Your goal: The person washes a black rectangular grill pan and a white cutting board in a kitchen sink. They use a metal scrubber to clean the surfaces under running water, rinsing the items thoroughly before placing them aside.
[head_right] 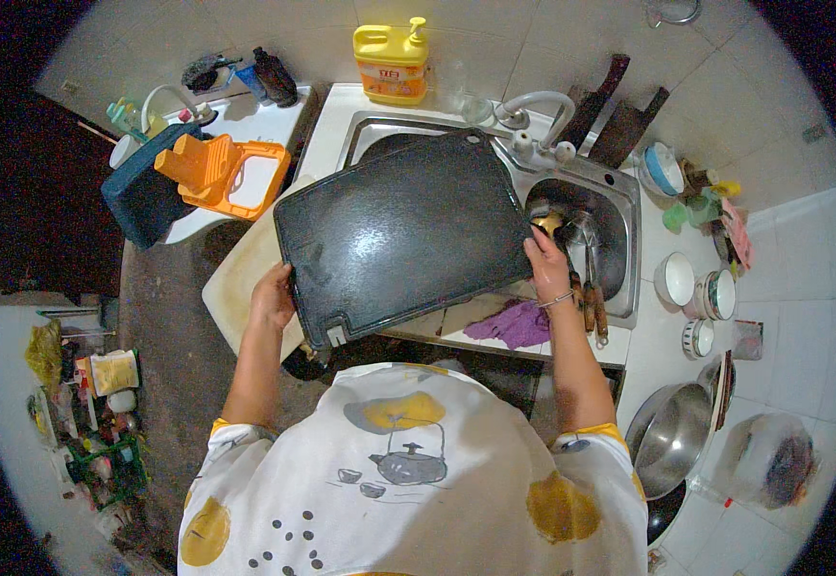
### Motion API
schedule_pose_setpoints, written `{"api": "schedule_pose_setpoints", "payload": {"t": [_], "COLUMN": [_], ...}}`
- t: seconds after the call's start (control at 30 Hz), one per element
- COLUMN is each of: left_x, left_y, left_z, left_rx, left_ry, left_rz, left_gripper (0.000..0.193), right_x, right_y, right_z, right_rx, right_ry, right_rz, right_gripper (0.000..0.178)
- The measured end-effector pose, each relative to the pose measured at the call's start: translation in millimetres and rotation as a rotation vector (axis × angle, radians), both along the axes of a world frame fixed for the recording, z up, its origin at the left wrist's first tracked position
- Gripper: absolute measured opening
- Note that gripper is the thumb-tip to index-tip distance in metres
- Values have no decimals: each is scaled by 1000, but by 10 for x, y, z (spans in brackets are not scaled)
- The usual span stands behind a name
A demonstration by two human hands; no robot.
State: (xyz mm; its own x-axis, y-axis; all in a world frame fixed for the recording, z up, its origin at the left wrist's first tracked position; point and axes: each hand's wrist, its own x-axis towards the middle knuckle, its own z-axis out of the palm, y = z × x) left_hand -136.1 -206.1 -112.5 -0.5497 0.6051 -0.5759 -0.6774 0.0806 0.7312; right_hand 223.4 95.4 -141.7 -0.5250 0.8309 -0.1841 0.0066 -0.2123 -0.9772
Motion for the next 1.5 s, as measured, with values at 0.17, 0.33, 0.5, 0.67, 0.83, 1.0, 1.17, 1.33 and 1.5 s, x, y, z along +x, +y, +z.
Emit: {"api": "schedule_pose_setpoints", "payload": {"t": [0.17,0.33,0.5,0.67,0.83,1.0,1.17,1.33,1.5], "left_x": [31,29,26,101,22,65,175,256,335], "left_y": [57,120,102,118,127,211,357,396,513], "left_z": [126,67,78,179,41,173,278,103,91], "left_rx": [24,28,40,2,-86,-49,-188,-274,-224], "left_ry": [64,269,306,361,398,329,415,701,681], "left_rz": [152,293,358,461,398,398,346,315,326], "left_gripper": [32,34,32,36,37,31,30,40,39], "right_x": [-73,-155,-304,-443,-480,-570,-610,-494,-371], "right_y": [15,5,221,311,428,489,396,386,494], "right_z": [242,573,496,434,208,177,-37,46,-172], "right_rx": [194,90,290,337,297,258,581,299,298], "right_ry": [-94,-61,-408,-560,-506,-590,-867,-521,-595], "right_rz": [68,137,93,158,129,153,-2,145,101], "right_gripper": [46,33,30,45,48,51,58,54,57]}}
